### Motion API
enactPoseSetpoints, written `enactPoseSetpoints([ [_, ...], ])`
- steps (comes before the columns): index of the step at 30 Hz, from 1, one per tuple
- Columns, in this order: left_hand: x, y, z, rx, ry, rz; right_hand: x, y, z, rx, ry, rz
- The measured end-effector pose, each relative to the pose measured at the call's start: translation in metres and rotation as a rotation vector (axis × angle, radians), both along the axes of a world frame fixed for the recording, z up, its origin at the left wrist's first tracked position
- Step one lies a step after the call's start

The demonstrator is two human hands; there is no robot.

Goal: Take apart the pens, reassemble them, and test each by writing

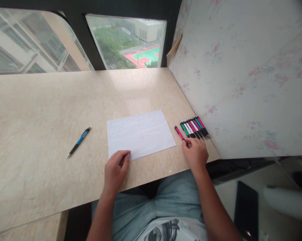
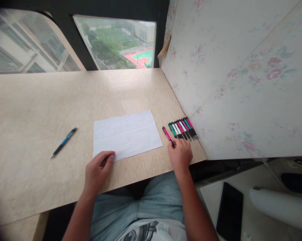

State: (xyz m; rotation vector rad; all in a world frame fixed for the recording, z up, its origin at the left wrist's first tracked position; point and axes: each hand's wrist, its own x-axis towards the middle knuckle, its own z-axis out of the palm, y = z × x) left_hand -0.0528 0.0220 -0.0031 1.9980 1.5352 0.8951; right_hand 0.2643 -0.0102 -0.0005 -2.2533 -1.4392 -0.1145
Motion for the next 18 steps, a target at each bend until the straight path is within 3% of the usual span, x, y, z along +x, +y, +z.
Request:
enactPoseSetpoints([
  [5, -0.0006, 0.0005, -0.0008, 0.017, 0.006, 0.0, 0.0043, 0.003, 0.0016, 0.078, -0.063, -0.077],
  [18, -0.0001, 0.0007, 0.0026, -0.001, -0.031, 0.001, -0.0019, 0.0026, -0.0018, 0.08, -0.031, -0.08],
])
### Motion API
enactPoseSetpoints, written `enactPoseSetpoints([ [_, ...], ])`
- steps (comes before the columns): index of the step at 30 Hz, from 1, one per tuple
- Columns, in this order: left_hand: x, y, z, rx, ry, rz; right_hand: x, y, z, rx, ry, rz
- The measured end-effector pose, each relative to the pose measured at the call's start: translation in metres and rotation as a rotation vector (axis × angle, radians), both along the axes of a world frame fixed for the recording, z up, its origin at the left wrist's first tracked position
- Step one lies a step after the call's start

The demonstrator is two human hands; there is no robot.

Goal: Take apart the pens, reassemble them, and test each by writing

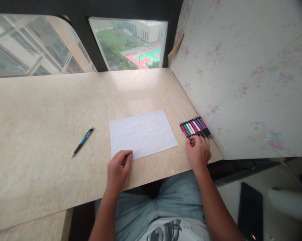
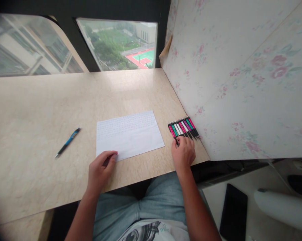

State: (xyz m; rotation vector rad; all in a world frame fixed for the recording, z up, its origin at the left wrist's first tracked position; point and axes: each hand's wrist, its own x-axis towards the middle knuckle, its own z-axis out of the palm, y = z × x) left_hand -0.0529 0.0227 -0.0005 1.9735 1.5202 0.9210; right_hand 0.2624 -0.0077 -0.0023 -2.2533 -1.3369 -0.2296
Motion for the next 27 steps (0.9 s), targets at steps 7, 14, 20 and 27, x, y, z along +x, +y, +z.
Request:
enactPoseSetpoints([
  [7, 0.004, -0.009, 0.003, -0.035, -0.156, 0.07, -0.046, -0.007, -0.001, 0.077, 0.165, 0.334],
  [14, -0.047, 0.013, 0.017, -0.025, -0.119, 0.361, -0.09, -0.013, -0.006, 0.131, 0.421, 0.596],
  [20, -0.106, 0.046, 0.022, 0.076, 0.589, 0.488, -0.091, -0.011, -0.008, 0.114, 0.478, 0.581],
  [27, -0.101, 0.058, 0.018, -0.098, 0.397, 0.404, -0.088, -0.01, -0.01, 0.108, 0.565, 0.555],
])
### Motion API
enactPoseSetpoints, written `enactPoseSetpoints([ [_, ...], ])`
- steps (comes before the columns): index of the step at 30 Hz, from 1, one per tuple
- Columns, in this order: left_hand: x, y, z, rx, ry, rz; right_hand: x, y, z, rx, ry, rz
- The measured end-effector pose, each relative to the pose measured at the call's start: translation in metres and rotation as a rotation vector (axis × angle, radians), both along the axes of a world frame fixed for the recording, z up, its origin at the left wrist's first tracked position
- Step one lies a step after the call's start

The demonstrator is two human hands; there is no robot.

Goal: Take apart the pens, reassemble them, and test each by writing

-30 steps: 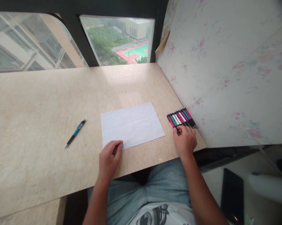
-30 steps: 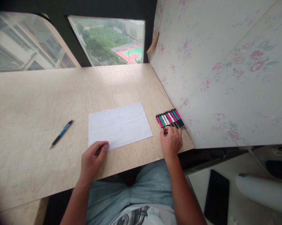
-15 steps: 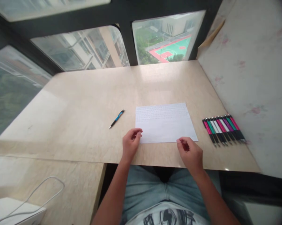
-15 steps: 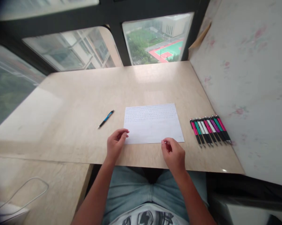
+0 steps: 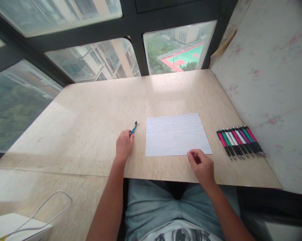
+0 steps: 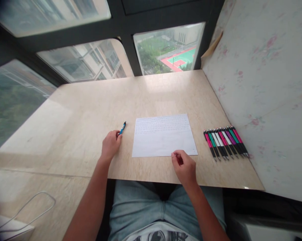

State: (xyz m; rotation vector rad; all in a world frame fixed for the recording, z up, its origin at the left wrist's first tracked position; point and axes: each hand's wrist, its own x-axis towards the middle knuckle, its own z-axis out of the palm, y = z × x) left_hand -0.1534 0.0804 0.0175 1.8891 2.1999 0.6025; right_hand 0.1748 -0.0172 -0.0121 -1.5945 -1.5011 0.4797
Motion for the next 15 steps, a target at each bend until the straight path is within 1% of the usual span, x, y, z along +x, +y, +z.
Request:
enactPoseSetpoints([
  [1, 0.003, -0.002, 0.001, -0.019, -0.144, -0.002, 0.0, 0.0, 0.0, -0.005, 0.01, -0.006],
  [2, 0.007, -0.005, 0.002, -0.046, -0.333, -0.004, 0.0, 0.0, -0.001, -0.009, 0.018, -0.008],
  [4, 0.017, -0.015, 0.005, -0.1, -0.814, 0.019, -0.001, 0.001, 0.0, -0.015, 0.03, 0.003],
  [6, 0.033, -0.029, 0.006, -0.091, -1.272, 0.047, -0.002, 0.002, 0.001, -0.016, 0.029, 0.025],
  [7, 0.044, -0.036, 0.006, -0.089, -1.433, 0.054, -0.003, 0.002, 0.002, -0.014, 0.022, 0.04],
  [8, 0.055, -0.044, 0.006, -0.098, -1.551, 0.054, -0.004, 0.003, 0.004, -0.01, 0.012, 0.059],
  [11, 0.093, -0.064, 0.003, -0.085, -1.747, 0.086, -0.009, 0.005, 0.01, -0.004, 0.022, 0.144],
  [13, 0.115, -0.073, -0.001, -0.09, -1.771, 0.076, -0.016, 0.007, 0.014, -0.021, 0.108, 0.214],
  [15, 0.132, -0.078, -0.004, -0.078, -1.755, 0.058, -0.023, 0.01, 0.018, -0.051, 0.246, 0.282],
])
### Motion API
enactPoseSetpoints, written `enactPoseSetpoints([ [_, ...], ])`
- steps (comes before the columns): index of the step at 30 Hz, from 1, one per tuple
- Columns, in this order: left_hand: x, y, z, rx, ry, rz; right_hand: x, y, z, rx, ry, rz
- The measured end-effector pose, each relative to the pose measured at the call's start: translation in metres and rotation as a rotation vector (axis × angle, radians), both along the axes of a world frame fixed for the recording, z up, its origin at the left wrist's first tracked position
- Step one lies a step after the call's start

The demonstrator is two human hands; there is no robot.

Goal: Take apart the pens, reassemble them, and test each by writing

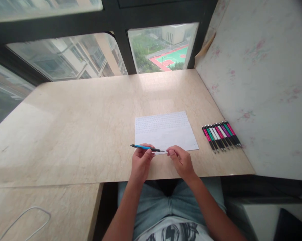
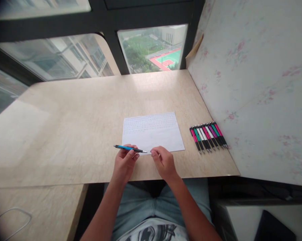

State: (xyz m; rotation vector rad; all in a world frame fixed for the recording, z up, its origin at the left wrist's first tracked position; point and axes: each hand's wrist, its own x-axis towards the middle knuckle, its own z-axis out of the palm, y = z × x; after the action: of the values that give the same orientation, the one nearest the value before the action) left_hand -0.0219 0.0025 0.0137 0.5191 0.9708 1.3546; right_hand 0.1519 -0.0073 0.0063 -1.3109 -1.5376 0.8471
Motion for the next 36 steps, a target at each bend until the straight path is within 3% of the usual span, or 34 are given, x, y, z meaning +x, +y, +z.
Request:
enactPoseSetpoints([
  [6, 0.011, -0.002, -0.004, 0.078, 0.142, -0.086, -0.012, 0.014, 0.004, -0.139, 0.116, 0.012],
  [14, 0.0, 0.009, -0.005, 0.133, 0.409, -0.16, -0.013, 0.023, -0.001, -0.143, 0.141, 0.008],
  [22, 0.007, 0.005, -0.012, 0.007, 0.28, -0.138, -0.007, 0.017, -0.004, -0.012, 0.074, 0.017],
  [27, 0.008, 0.005, -0.014, 0.001, 0.227, -0.095, -0.01, 0.016, -0.002, 0.051, 0.149, 0.033],
  [36, 0.008, 0.003, -0.016, 0.014, 0.287, -0.148, -0.011, 0.016, -0.005, -0.045, 0.068, 0.002],
])
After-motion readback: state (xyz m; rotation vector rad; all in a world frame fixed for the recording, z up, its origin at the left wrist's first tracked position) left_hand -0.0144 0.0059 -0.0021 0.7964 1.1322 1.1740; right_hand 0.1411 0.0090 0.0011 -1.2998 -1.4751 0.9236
